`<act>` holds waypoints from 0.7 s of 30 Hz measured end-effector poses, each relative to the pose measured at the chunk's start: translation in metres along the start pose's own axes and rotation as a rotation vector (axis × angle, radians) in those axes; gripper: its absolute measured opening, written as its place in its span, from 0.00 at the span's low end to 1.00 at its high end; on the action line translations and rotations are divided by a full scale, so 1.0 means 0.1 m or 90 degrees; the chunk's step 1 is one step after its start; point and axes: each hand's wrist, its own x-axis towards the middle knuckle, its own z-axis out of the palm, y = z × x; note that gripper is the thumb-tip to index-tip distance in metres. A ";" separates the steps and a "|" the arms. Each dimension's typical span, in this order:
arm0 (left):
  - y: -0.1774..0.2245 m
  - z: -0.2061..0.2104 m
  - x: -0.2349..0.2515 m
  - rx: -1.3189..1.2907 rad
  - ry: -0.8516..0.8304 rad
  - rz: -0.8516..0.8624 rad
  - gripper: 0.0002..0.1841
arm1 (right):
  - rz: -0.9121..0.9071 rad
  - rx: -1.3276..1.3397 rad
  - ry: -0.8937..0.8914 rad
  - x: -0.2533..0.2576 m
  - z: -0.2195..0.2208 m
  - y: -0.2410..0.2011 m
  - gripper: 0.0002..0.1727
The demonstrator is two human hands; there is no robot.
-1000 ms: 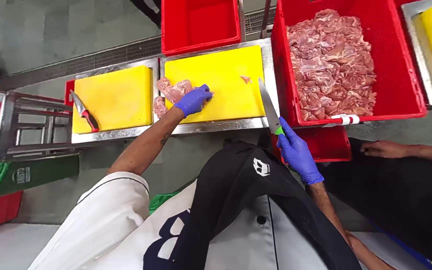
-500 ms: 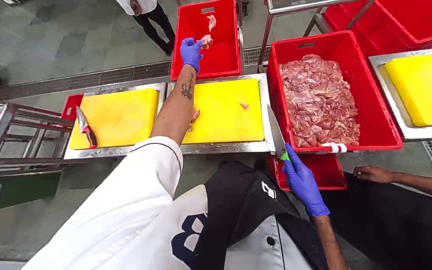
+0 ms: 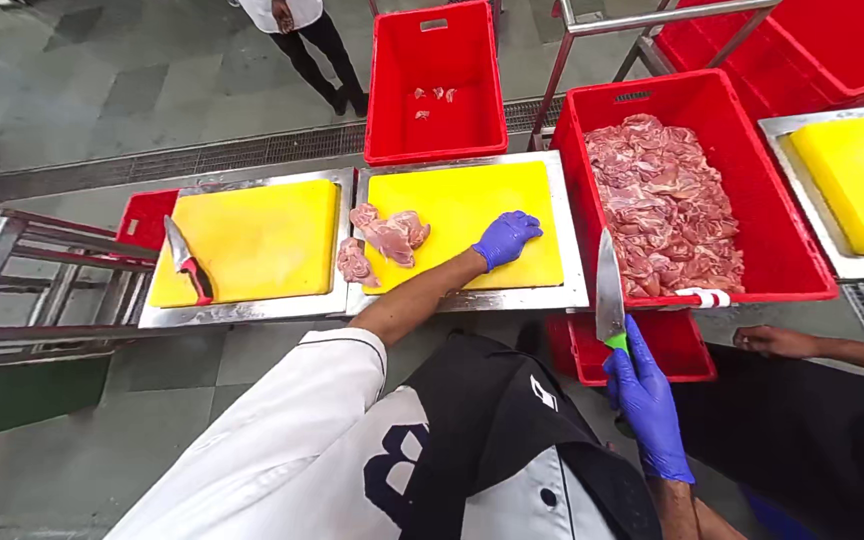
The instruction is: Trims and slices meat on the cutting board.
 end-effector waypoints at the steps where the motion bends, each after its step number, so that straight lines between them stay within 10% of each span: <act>1: -0.06 -0.04 -0.04 0.004 -0.003 -0.011 0.20 | 0.008 -0.002 0.013 -0.08 0.03 0.01 0.32; 11: -0.12 -0.33 -0.17 -0.096 -0.082 -0.079 0.12 | 0.047 0.058 0.090 -0.65 0.05 0.04 0.32; 18: 1.55 -0.34 0.03 -0.961 -0.238 0.098 0.10 | 0.009 0.033 0.229 -0.94 -0.71 -0.12 0.33; 21: 2.01 0.14 0.38 -0.837 -0.220 0.111 0.13 | -0.028 0.062 0.272 -1.06 -0.95 -0.08 0.32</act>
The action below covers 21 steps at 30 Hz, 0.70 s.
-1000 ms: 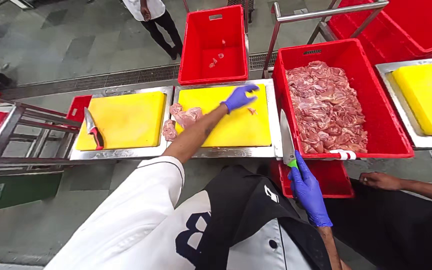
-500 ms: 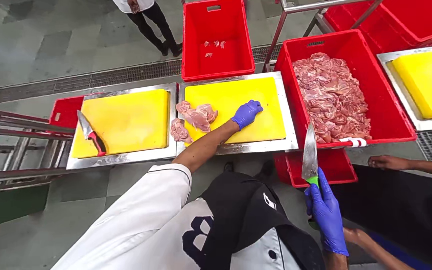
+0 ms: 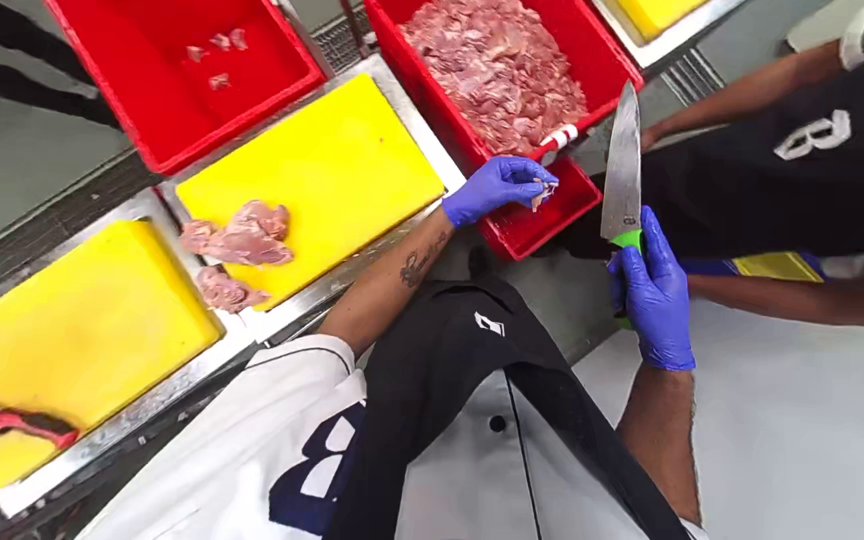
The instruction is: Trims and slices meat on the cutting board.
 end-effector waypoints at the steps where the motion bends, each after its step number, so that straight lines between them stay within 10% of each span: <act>1: -0.18 0.03 0.18 0.171 0.022 -0.019 0.15 | 0.005 0.008 0.011 -0.01 -0.05 0.02 0.32; 7: -0.34 -0.16 -0.04 0.319 0.122 -0.030 0.14 | 0.051 0.020 0.020 -0.09 -0.21 0.28 0.32; 15: 0.30 -1.24 -1.83 0.553 0.379 -0.117 0.18 | 0.070 -0.071 -0.083 0.15 0.09 0.34 0.34; 21: 0.82 -1.70 -3.28 0.674 0.768 -0.297 0.16 | 0.094 -0.153 -0.294 0.33 0.78 -0.15 0.30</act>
